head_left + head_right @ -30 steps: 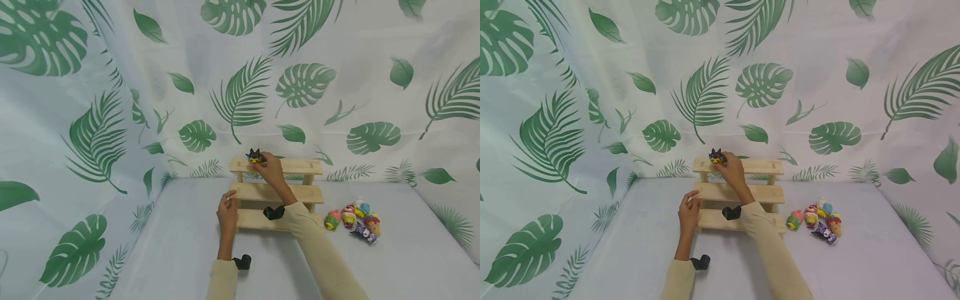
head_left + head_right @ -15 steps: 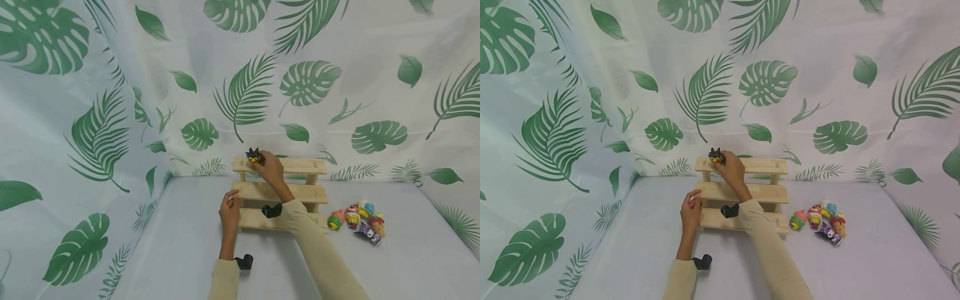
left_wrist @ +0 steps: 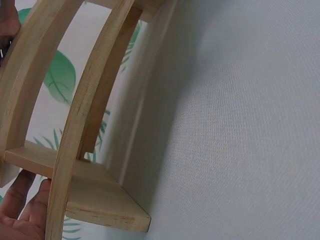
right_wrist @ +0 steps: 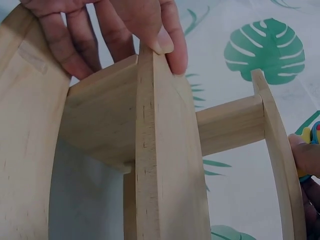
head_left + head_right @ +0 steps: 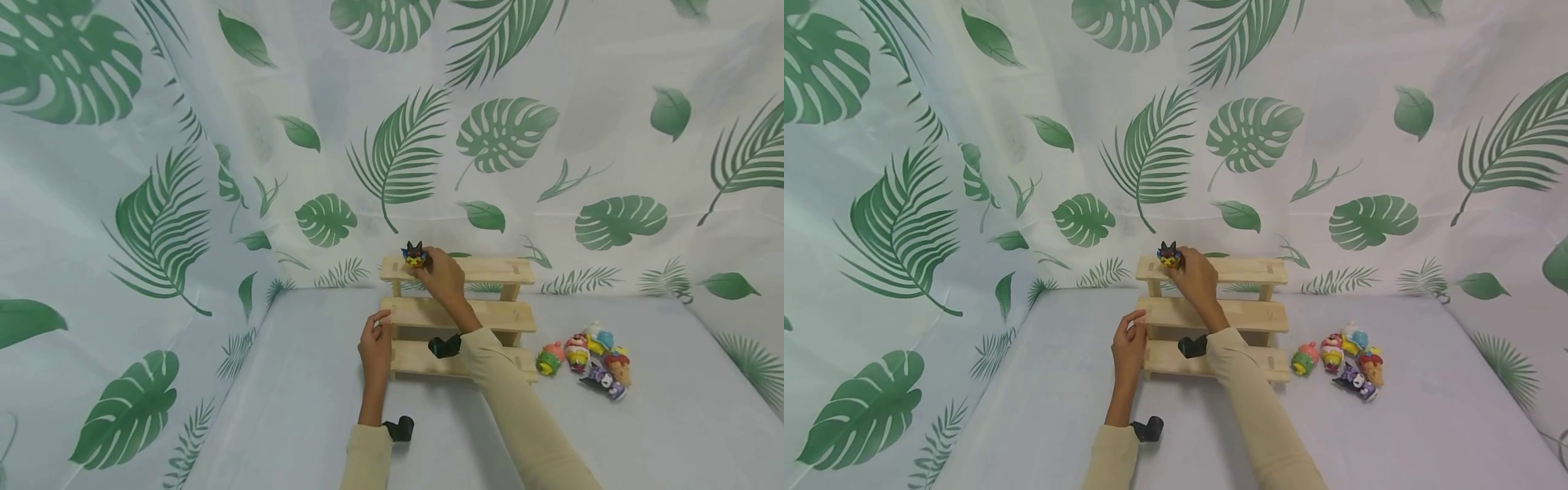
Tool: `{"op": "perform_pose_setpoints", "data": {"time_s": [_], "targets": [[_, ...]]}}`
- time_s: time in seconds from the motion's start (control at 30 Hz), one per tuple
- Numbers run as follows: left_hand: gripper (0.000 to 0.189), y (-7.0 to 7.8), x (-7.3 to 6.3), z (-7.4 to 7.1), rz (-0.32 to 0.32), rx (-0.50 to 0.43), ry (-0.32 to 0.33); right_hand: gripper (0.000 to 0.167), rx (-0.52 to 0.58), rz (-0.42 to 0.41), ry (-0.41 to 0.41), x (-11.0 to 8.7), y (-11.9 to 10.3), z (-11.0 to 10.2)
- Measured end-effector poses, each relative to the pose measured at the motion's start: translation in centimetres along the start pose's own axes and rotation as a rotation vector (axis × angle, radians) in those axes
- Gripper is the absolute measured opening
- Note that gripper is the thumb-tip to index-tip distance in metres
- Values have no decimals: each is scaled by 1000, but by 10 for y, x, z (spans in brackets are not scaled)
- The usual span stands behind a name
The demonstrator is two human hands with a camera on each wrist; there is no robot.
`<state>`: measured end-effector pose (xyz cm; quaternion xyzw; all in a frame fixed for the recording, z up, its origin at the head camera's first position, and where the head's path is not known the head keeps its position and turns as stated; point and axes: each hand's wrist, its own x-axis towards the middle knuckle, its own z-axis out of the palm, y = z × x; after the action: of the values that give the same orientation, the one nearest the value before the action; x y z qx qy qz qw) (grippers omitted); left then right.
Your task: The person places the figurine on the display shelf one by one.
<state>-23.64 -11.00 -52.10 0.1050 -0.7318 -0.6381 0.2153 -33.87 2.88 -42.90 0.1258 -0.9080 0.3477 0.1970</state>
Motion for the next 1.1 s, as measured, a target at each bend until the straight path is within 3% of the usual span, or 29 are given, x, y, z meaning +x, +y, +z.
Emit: {"op": "perform_pose_setpoints", "data": {"time_s": [1.1], "targets": [[19, -1, 0, 0, 15, -10, -12, 54, 19, 58, -32, -1, -2, -4]]}}
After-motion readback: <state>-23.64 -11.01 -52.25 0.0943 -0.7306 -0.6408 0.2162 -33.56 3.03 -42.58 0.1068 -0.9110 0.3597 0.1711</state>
